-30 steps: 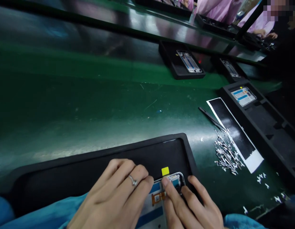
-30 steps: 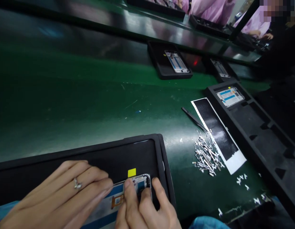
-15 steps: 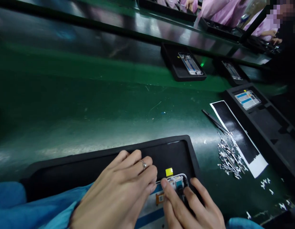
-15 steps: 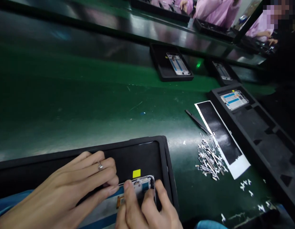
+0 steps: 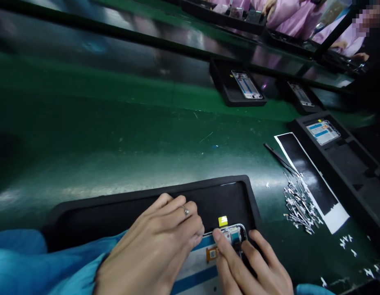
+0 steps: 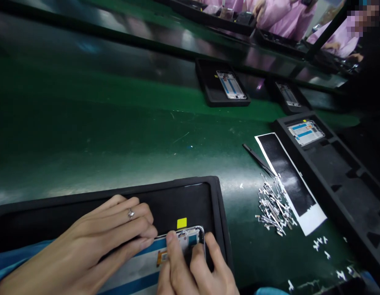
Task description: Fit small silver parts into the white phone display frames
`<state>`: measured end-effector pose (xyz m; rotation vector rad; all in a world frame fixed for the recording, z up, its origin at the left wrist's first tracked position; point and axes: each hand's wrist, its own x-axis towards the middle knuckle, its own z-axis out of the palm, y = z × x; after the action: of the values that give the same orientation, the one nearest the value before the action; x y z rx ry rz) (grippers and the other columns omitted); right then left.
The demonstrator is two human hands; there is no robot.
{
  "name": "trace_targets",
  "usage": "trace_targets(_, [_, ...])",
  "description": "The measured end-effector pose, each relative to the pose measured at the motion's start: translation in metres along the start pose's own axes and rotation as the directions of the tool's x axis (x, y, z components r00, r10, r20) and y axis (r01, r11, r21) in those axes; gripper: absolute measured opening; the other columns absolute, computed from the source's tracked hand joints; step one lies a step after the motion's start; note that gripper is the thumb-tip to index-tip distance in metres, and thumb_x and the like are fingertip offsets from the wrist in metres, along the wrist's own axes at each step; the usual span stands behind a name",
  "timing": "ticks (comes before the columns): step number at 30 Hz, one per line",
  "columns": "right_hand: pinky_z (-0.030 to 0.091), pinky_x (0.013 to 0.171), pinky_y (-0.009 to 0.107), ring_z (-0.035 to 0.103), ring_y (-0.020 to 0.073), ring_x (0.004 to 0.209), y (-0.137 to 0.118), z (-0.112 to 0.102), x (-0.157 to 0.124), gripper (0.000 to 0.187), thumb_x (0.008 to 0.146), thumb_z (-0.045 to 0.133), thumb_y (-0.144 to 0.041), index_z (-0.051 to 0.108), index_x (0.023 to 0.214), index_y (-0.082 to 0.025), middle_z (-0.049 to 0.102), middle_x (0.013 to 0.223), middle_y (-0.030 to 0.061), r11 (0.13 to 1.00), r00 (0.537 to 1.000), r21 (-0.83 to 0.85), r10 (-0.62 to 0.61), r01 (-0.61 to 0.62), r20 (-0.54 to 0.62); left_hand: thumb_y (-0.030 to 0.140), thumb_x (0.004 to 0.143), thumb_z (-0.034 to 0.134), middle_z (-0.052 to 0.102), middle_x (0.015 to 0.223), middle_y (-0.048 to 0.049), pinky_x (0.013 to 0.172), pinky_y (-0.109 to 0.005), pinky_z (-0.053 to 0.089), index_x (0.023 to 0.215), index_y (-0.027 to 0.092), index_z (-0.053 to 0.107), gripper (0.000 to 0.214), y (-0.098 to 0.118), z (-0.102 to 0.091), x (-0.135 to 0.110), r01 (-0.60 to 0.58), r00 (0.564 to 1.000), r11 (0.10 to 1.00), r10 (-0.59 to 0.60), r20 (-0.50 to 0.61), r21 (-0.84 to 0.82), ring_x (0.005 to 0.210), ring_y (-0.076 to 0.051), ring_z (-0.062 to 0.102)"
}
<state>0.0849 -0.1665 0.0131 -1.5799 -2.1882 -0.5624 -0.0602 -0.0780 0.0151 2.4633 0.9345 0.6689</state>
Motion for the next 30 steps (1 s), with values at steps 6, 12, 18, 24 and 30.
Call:
trace_targets(6, [0.044,0.064,0.030,0.055,0.0107,0.051,-0.003,0.001,0.005,0.039,0.090,0.027,-0.010,0.057,0.067,-0.019,0.068,0.078,-0.0071,0.999,0.997,0.019,0.045,-0.044,-0.064,0.017,0.086,0.022,0.058,0.062,0.0058,0.069,-0.030,0.030,0.059,0.022,0.049,0.038,0.003,-0.006,0.009,0.013,1.000,0.996,-0.014,-0.004,-0.085,0.062,-0.013,0.051])
trace_targets(12, [0.045,0.059,0.031,0.056,0.0114,0.047,-0.001,0.000,0.012,0.034,0.088,0.030,-0.007,0.052,0.064,-0.019,0.068,0.075,-0.0051,0.999,0.997,0.037,0.030,-0.027,-0.074,0.013,0.080,0.026,0.058,0.059,0.0053,0.058,-0.029,0.031,0.059,0.021,0.048,0.032,0.004,-0.015,0.017,-0.110,0.992,0.993,0.112,0.064,-0.047,0.053,-0.013,0.047])
trace_targets(18, [0.046,0.063,0.031,0.058,0.0120,0.053,0.005,-0.004,0.009,0.029,0.085,0.035,-0.008,0.056,0.067,-0.019,0.068,0.082,-0.0024,0.997,0.999,0.068,-0.027,0.029,-0.026,0.013,0.086,0.019,0.061,0.075,0.0043,0.076,-0.035,0.031,0.067,0.022,0.051,0.039,0.011,-0.016,0.014,0.113,0.968,0.992,-0.123,0.217,0.059,0.079,-0.016,0.052])
trace_targets(24, [0.046,0.064,0.032,0.057,0.0127,0.056,0.004,-0.008,0.007,0.025,0.083,0.038,-0.009,0.058,0.071,-0.019,0.067,0.087,0.0002,0.995,0.997,0.061,-0.075,0.074,0.005,0.018,0.080,0.032,0.060,0.082,0.0011,0.071,-0.039,0.035,0.077,0.022,0.052,0.020,-0.001,-0.016,0.019,-0.075,0.919,0.997,0.058,0.390,0.027,0.078,-0.021,0.054])
trace_targets(30, [0.046,0.065,0.032,0.057,0.0121,0.056,-0.002,-0.005,0.003,0.023,0.082,0.041,-0.011,0.058,0.071,-0.023,0.067,0.087,-0.0050,0.998,0.998,0.036,-0.052,0.053,-0.026,0.017,0.082,0.030,0.060,0.078,0.0008,0.074,-0.039,0.040,0.075,0.022,0.052,0.024,-0.003,-0.016,0.015,-0.050,0.909,0.999,0.039,0.415,0.016,0.078,-0.019,0.057])
